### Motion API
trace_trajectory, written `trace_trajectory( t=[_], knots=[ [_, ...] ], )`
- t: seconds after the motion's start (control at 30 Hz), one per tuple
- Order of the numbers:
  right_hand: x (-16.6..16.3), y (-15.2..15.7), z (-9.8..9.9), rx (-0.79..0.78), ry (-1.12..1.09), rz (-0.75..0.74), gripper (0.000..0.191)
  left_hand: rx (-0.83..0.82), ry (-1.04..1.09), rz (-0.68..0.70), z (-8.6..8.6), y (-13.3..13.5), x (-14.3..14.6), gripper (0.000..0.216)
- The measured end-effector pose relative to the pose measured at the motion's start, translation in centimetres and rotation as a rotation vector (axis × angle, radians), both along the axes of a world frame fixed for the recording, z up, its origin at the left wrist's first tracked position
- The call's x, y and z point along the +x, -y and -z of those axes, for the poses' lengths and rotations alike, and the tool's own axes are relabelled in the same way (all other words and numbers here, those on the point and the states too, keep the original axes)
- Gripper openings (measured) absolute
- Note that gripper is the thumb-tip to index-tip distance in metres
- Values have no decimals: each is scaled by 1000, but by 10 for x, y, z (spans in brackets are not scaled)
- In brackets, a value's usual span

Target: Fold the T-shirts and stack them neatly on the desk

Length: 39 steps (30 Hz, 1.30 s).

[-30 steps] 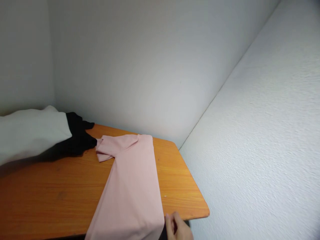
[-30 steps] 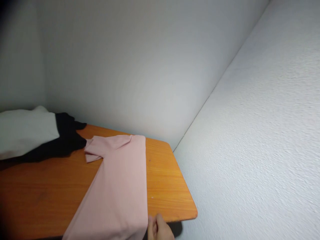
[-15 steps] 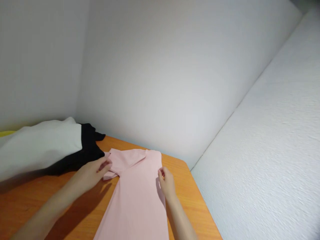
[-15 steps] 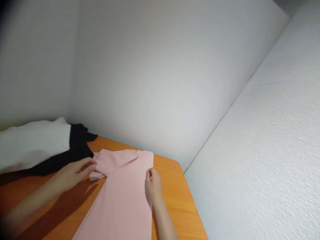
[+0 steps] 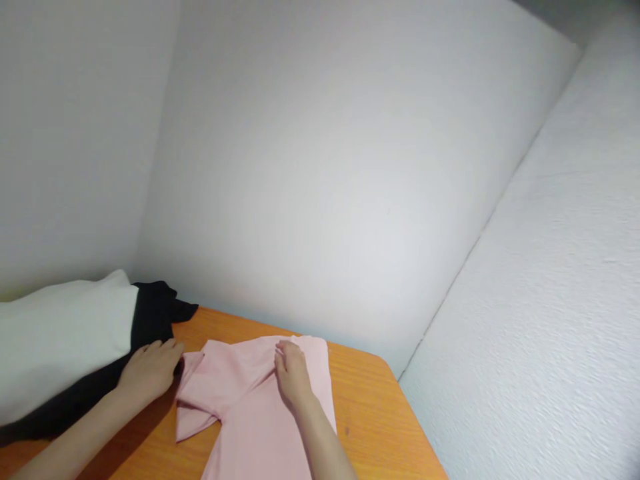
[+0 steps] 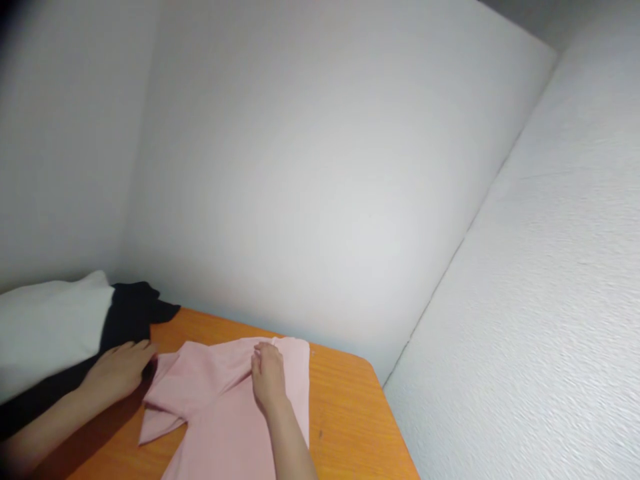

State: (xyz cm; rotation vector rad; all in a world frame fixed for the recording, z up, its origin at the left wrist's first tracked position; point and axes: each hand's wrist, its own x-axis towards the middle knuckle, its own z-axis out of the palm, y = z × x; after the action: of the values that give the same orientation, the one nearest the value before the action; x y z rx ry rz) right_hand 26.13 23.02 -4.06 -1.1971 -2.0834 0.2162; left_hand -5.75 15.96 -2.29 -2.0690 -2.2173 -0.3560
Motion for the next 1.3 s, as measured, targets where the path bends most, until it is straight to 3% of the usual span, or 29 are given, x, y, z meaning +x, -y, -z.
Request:
trace_trajectory(
  t=[0.13, 0.27, 0.47, 0.7, 0.9, 1.03, 1.17, 1.3],
  knots=[
    [-2, -21, 4, -33, 45, -28, 35, -36, -96, 29, 5, 8, -24, 34],
    [-5, -32, 9, -66, 109, -21, 35, -99, -130, 31, -2, 8, -32, 29],
    [-12, -36, 11, -88, 175, 35, 38, -53, -63, 18, -20, -18, -4, 27],
    [-19, -32, 3, -81, 224, 95, 29, -12, 122, 127, -14, -49, 43, 23],
    [-21, -45, -17, -47, 174, 103, 17, 40, 234, 110, -22, -47, 31, 23],
    [-44, -64, -28, -35, 159, 91, 17, -22, 332, 30, -29, -43, 15, 22],
    [-75, -63, -14, -46, 208, 61, 16, -165, 265, -23, -24, -40, 9, 16],
    [-88, -54, 3, -39, 231, 96, 17, -159, 139, 15, -14, -43, 8, 15]
  ],
)
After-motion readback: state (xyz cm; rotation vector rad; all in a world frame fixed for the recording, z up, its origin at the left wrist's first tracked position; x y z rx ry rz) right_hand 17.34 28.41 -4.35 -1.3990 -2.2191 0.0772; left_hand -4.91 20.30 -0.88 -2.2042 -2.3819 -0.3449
